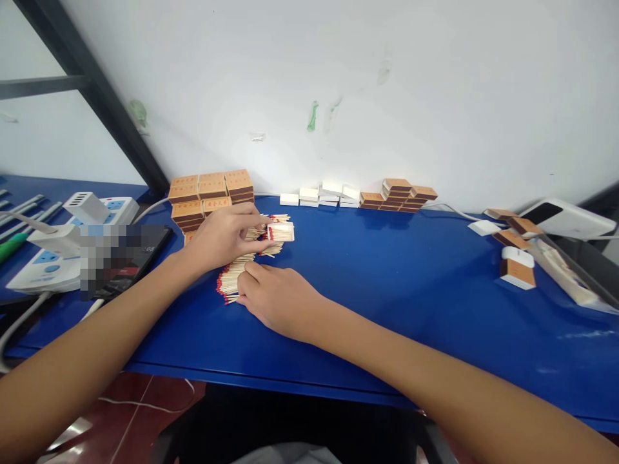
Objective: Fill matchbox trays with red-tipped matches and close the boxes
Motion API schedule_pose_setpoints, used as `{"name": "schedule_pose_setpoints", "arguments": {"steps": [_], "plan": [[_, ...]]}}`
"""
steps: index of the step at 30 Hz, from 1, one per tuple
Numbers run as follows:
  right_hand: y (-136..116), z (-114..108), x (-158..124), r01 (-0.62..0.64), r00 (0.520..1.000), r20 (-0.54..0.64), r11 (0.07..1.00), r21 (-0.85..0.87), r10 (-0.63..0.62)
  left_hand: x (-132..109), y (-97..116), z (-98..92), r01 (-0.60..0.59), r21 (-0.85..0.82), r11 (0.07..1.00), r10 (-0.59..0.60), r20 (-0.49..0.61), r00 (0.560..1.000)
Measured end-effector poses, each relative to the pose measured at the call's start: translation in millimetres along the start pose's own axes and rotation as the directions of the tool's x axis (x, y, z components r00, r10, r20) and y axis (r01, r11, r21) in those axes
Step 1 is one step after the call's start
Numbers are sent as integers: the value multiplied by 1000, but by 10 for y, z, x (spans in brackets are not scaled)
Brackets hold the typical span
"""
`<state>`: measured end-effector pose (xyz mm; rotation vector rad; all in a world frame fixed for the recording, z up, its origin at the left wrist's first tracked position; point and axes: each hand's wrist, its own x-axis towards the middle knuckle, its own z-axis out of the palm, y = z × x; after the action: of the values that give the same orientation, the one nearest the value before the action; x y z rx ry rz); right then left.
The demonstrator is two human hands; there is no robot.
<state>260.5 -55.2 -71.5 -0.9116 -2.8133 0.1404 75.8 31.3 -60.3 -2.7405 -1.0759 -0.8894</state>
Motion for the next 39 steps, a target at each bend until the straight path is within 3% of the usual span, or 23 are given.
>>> {"name": "schedule_pose_setpoints", "arguments": {"steps": [13,29,33,37,39], "plan": [[-34,-36,-21,34,999,9,998,-44,-34,-6,-5,7,-4,15,1000,4,-8,1000],[2,-63,-7,-48,996,75,997,57,43,-3,-6,-6,-6,2,1000,6,8,1000],[215,-185,-45,-93,994,-59,995,34,95,-3,-4,-16,-13,19,1000,13,14,1000],[553,-300,-88,-222,924,-319,975,-2,210,3,24,-23,-19,-4,1000,19,24,1000],[693,-303,-98,-256,902,-368,966,-29,228,2,31,-16,-31,-43,999,32,17,999]]}}
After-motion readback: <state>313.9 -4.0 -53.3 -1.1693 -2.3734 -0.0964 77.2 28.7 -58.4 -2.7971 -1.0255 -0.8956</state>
